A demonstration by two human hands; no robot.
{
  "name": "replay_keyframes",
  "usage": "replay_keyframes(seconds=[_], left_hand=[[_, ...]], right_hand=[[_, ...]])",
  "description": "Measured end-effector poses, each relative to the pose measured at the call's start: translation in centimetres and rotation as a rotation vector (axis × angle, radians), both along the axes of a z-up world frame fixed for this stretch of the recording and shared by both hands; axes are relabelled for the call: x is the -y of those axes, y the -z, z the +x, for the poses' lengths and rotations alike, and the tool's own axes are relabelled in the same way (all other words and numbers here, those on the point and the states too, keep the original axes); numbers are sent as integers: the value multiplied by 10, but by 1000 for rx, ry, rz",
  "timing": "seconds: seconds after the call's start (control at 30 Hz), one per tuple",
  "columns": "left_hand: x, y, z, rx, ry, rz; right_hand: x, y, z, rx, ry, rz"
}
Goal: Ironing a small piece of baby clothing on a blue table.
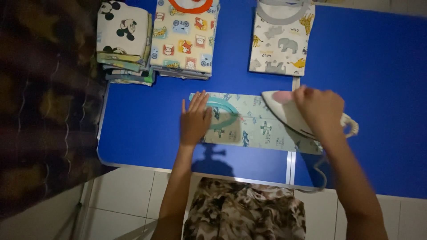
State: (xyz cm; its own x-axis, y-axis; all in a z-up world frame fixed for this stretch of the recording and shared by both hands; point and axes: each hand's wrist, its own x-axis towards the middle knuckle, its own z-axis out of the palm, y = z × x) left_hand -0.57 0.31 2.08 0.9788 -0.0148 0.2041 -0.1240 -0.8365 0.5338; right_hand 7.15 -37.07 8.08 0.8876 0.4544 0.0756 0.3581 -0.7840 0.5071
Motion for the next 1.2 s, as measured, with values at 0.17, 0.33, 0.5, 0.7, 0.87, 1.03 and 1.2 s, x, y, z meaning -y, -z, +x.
replay_keyframes(seconds=[0.17, 0.33, 0.5, 0.7, 0.87, 1.03, 1.2], left_hand=[[1, 6, 2, -5, 1, 2], [1, 16, 2, 16, 18, -4], [5, 5, 2, -60, -11, -4], [2, 17, 5, -59, 5, 26], [2, 27, 5, -42, -2, 58], [3, 24, 4, -9, 8, 45], [5, 17, 3, -33, 6, 13]], right_hand=[[6, -51, -28, -280, 517, 301], [50, -53, -46, -197, 664, 475], [102, -41, -59, -13, 730, 518], [149, -16, -59, 43, 870, 593], [167, -2, -59, 59, 844, 556], [161, -9, -58, 31, 891, 648], [160, -8, -55, 33, 863, 685]])
